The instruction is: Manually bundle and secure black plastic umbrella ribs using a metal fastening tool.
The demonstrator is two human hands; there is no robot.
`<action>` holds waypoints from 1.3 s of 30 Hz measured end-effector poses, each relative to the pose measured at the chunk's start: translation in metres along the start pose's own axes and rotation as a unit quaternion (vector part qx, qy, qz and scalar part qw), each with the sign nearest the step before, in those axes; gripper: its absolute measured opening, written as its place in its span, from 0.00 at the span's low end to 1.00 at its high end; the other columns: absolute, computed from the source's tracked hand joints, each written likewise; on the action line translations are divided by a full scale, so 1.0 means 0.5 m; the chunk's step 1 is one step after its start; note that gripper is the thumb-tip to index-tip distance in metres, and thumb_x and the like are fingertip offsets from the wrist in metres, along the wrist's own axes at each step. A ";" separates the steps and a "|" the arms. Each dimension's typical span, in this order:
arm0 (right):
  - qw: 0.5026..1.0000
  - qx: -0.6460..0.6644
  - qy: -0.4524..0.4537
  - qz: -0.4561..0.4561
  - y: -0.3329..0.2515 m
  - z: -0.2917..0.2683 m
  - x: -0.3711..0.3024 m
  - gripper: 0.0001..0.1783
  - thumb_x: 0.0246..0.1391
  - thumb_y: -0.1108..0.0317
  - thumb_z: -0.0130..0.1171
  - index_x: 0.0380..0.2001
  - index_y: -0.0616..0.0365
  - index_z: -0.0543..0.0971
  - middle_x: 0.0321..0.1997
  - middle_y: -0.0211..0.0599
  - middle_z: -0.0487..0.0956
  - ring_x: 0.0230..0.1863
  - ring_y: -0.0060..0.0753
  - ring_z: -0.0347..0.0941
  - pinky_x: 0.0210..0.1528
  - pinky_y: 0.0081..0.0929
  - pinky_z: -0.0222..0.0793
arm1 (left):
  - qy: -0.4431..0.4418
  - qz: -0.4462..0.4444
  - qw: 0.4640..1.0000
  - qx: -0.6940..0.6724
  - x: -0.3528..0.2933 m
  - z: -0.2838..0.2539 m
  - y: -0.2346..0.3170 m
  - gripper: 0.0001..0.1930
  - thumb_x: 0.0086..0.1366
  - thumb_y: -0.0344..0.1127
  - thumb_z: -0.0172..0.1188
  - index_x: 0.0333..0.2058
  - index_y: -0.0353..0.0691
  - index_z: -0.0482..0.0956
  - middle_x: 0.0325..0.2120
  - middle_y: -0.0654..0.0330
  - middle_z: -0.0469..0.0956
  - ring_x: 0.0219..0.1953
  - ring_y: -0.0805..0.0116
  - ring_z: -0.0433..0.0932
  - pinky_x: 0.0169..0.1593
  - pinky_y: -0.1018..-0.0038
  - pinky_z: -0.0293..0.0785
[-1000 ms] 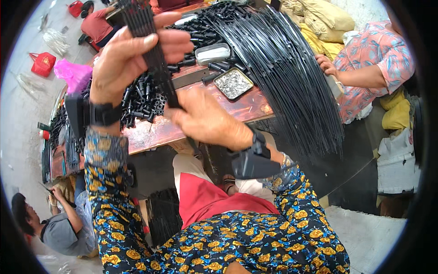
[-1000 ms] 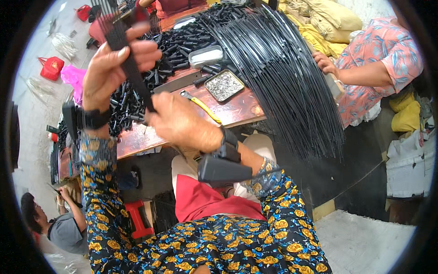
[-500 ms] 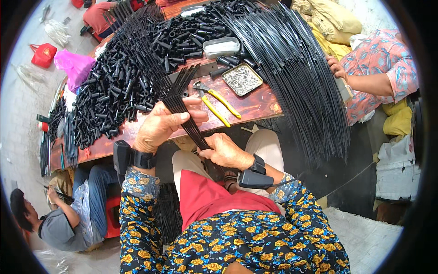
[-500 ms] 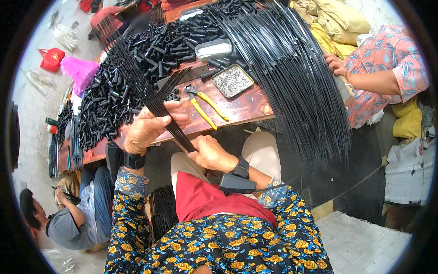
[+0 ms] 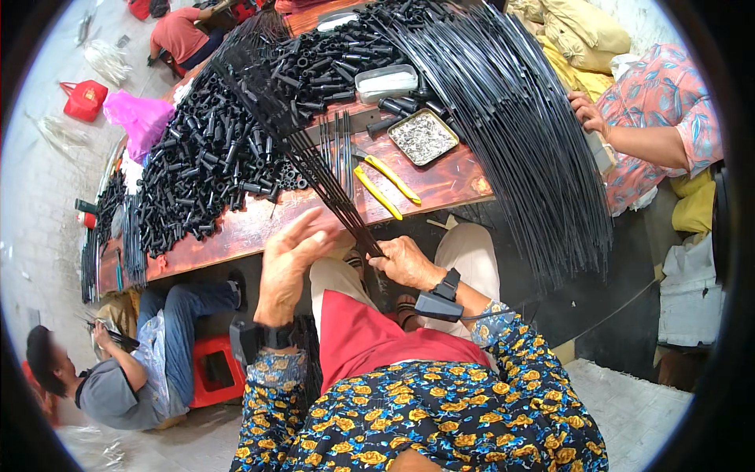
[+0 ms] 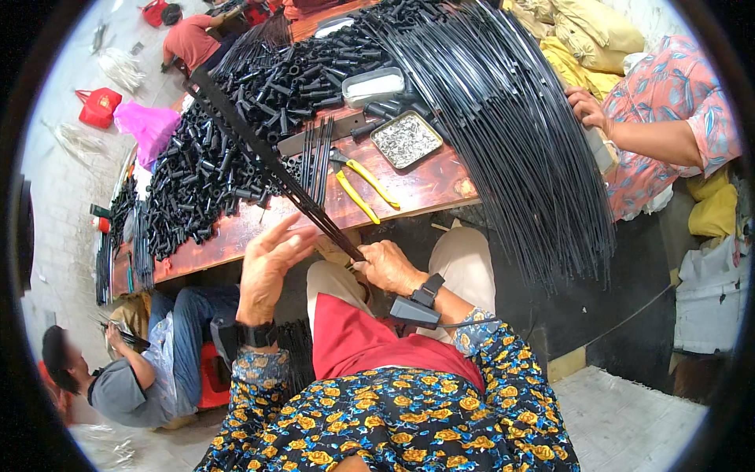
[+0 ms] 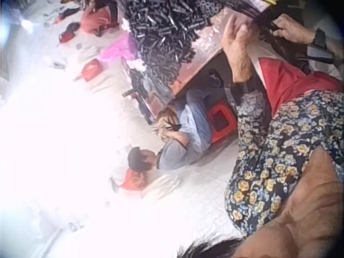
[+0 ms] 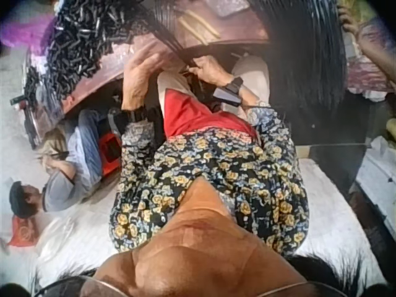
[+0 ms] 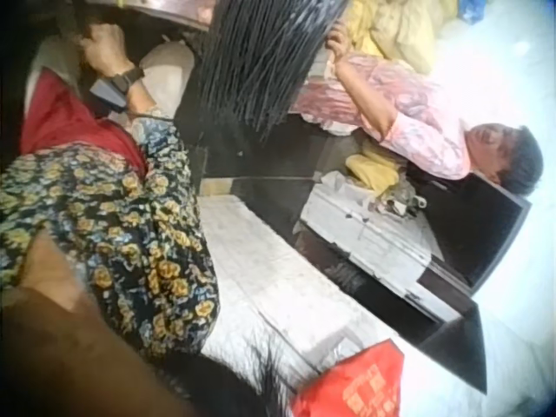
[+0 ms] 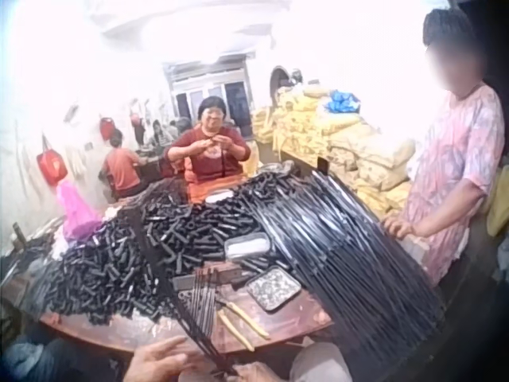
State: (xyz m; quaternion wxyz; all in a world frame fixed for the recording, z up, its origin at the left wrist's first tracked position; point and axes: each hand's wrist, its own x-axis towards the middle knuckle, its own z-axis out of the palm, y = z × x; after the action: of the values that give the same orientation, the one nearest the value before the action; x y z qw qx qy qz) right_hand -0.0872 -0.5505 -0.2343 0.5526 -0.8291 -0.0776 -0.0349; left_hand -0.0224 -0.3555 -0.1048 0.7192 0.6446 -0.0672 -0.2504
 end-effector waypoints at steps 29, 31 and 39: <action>0.981 -0.048 -0.112 0.153 0.177 0.053 0.006 0.15 0.48 0.60 0.61 0.40 0.51 0.84 0.26 0.44 0.81 0.28 0.38 0.78 0.33 0.31 0.71 | -0.166 0.205 0.964 -0.025 0.121 0.080 0.218 0.22 0.68 0.29 0.52 0.58 0.27 0.65 0.39 0.51 0.80 0.45 0.56 0.80 0.54 0.64 0.75; 0.980 -0.063 -0.113 0.153 0.162 0.047 0.002 0.16 0.48 0.60 0.61 0.40 0.51 0.83 0.27 0.46 0.81 0.29 0.39 0.79 0.34 0.34 0.71 | -0.166 0.204 0.964 -0.025 0.122 0.081 0.219 0.18 0.68 0.28 0.52 0.55 0.28 0.69 0.37 0.52 0.80 0.44 0.58 0.81 0.51 0.66 0.77; 0.989 -0.126 -0.044 0.067 0.105 0.018 -0.032 0.19 0.45 0.61 0.61 0.38 0.64 0.80 0.32 0.58 0.79 0.38 0.64 0.75 0.41 0.48 0.71 | -0.165 0.209 0.963 -0.037 0.132 0.076 0.213 0.10 0.68 0.29 0.51 0.44 0.30 0.75 0.35 0.52 0.81 0.41 0.57 0.81 0.49 0.65 0.78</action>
State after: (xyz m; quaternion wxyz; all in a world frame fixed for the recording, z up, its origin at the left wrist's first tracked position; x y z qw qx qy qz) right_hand -0.0942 -0.5634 -0.2877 0.4409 -0.8962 -0.0412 0.0289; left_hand 0.0479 -0.4140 -0.0112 0.7580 0.5383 -0.3094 -0.1997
